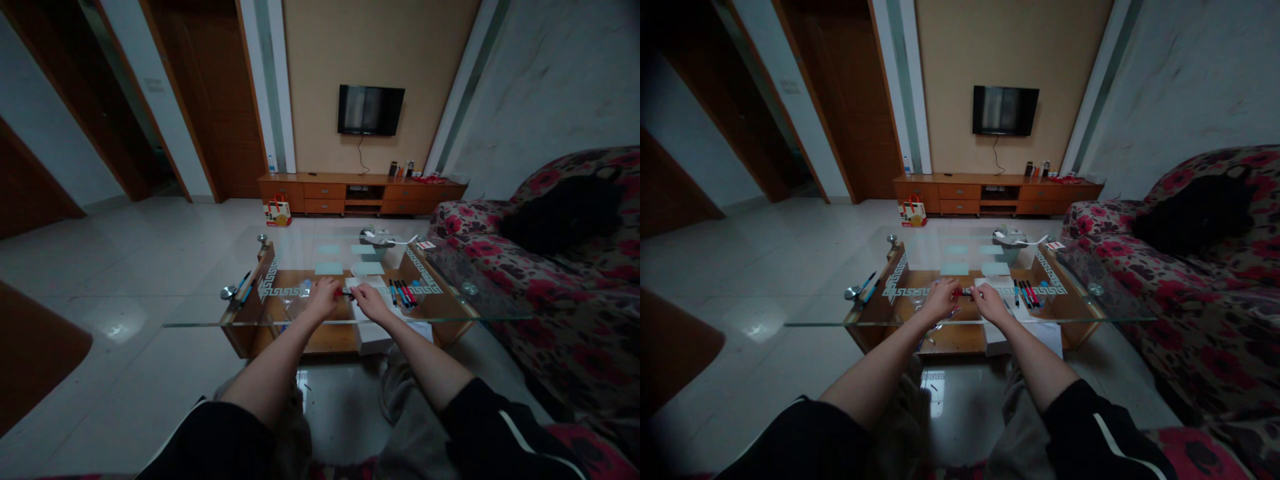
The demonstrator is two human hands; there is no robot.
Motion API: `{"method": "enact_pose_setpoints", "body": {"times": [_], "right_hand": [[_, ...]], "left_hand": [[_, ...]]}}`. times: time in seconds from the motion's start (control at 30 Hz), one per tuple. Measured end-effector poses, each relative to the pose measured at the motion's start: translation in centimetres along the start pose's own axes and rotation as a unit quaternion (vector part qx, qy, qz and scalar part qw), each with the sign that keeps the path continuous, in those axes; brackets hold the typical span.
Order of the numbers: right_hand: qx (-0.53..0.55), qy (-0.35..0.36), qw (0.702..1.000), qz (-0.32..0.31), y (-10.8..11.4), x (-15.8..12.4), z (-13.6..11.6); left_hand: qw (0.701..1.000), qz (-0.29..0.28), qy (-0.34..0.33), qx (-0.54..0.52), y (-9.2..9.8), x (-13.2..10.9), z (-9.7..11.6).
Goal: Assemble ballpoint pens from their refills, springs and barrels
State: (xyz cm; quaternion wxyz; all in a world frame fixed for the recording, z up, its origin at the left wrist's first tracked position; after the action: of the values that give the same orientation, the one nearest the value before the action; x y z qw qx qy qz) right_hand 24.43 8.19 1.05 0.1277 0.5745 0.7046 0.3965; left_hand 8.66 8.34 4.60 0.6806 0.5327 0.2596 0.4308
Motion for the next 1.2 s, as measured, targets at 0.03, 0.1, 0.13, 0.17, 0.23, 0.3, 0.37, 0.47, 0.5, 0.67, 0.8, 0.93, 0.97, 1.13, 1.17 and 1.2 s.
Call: {"method": "enact_pose_setpoints", "body": {"times": [0.03,0.1,0.13,0.17,0.23,0.3,0.37,0.47,0.5,0.67,0.8,0.93,0.97,1.13,1.17,1.2], "right_hand": [[0.006,-0.003,1.000,0.003,0.0,0.0,0.1],[0.011,-0.008,1.000,0.014,0.0,0.0,0.3],[0.009,-0.008,1.000,0.019,0.0,0.0,0.4],[0.006,-0.007,1.000,0.023,0.0,0.0,0.4],[-0.006,-0.002,1.000,0.026,0.0,0.1,0.3],[-0.021,0.004,0.999,0.027,0.2,0.1,0.1],[-0.035,0.010,0.999,0.020,0.3,0.0,-0.3],[-0.044,0.014,0.999,0.004,0.4,0.0,-0.7],[-0.041,0.013,0.999,0.003,0.3,0.0,-0.8],[0.001,-0.001,1.000,0.014,0.2,-0.1,-0.4],[-0.018,0.017,1.000,0.013,0.1,-0.1,-0.6],[-0.033,0.024,0.999,-0.001,0.1,0.0,-0.7],[-0.032,0.024,0.999,0.000,0.1,0.0,-0.8],[-0.017,0.019,1.000,0.014,0.2,-0.1,-0.7],[-0.018,0.019,1.000,0.014,0.2,-0.1,-0.7],[-0.022,0.021,0.999,0.014,0.2,-0.1,-0.7]], "left_hand": [[1.000,0.000,0.000,-0.002,0.0,0.0,0.0],[1.000,0.000,0.002,-0.005,0.0,0.0,-0.1],[1.000,0.000,0.004,-0.006,0.0,0.0,-0.1],[1.000,-0.001,0.005,-0.007,0.0,0.0,-0.1],[1.000,-0.001,0.007,-0.008,0.1,0.0,-0.1],[1.000,-0.002,0.008,-0.007,0.1,0.0,0.0],[1.000,-0.002,0.007,-0.006,0.2,-0.1,0.1],[1.000,-0.006,0.009,-0.006,0.3,-0.1,0.2],[1.000,-0.008,0.010,-0.006,0.3,-0.1,0.3],[1.000,-0.016,0.016,-0.008,0.2,-0.1,0.2],[1.000,-0.019,0.017,-0.007,0.2,-0.1,0.2],[1.000,-0.022,0.020,-0.008,0.2,-0.1,0.3],[1.000,-0.023,0.021,-0.008,0.2,-0.1,0.3],[0.999,-0.024,0.023,-0.006,0.3,-0.1,0.2],[0.999,-0.024,0.023,-0.006,0.3,-0.1,0.2],[0.999,-0.024,0.022,-0.005,0.3,-0.1,0.2]]}}
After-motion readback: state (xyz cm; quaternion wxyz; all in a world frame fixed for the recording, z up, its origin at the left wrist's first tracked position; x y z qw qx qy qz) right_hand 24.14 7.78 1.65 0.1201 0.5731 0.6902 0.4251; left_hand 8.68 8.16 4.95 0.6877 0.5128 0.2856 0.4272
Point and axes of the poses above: each hand's wrist, its own x-axis towards the middle knuckle, its own y-axis out of the back of the hand, z = x × y, the point moved 6 cm from there along x, towards the middle knuckle, and after that the axes turned 11 degrees about -z, right-handed, at the moved point
